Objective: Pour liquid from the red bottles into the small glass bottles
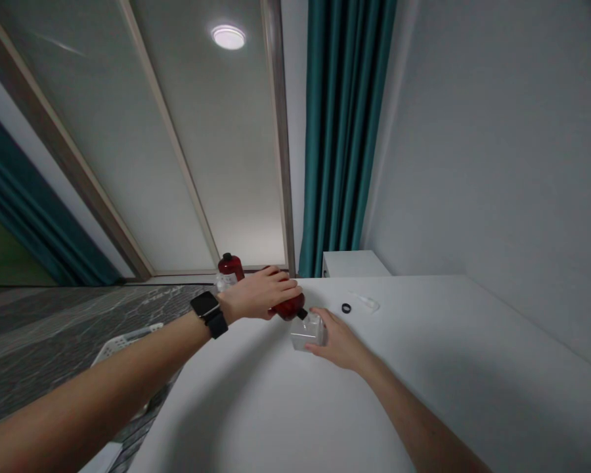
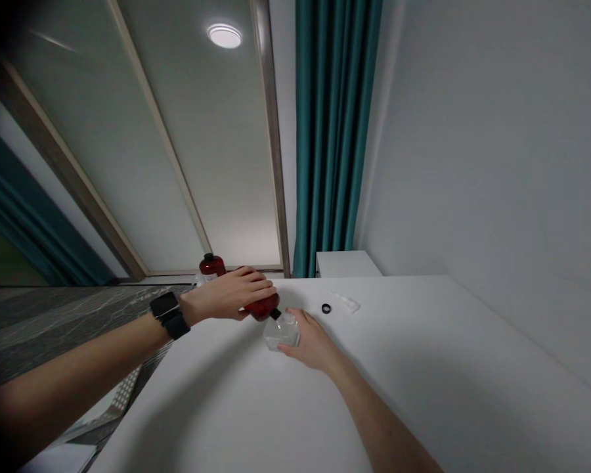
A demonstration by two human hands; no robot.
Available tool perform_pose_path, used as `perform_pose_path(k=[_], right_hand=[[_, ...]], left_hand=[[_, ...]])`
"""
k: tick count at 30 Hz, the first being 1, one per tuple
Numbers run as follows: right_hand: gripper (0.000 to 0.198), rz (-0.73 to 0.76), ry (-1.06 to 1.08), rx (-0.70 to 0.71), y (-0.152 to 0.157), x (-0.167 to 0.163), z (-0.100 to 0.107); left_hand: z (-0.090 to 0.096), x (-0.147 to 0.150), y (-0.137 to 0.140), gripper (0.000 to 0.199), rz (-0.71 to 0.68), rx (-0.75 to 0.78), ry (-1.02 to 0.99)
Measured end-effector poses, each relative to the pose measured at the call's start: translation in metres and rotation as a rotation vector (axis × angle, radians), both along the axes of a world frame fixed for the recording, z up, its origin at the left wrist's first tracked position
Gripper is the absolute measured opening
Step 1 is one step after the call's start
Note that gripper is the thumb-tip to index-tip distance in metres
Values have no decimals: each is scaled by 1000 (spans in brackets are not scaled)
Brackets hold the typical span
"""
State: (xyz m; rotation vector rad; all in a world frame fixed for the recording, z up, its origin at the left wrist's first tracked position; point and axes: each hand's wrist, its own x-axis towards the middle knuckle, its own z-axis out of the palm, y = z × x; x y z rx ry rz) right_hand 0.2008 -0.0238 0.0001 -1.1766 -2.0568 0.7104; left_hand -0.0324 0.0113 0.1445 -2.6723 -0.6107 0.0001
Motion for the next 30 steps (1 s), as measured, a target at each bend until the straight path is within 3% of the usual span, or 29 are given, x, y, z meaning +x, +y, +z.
perform_pose_path(k=[9, 22, 30], right_hand=[[75, 0, -10, -15, -2, 0, 4], [74, 4, 3, -16, -1, -1, 3], [73, 7, -13, -1, -1, -1, 4]], left_hand=[[1, 1, 0, 57, 9, 18, 53], [1, 1, 0, 57, -5, -19, -25], [4, 3, -4, 60, 53, -15, 65]])
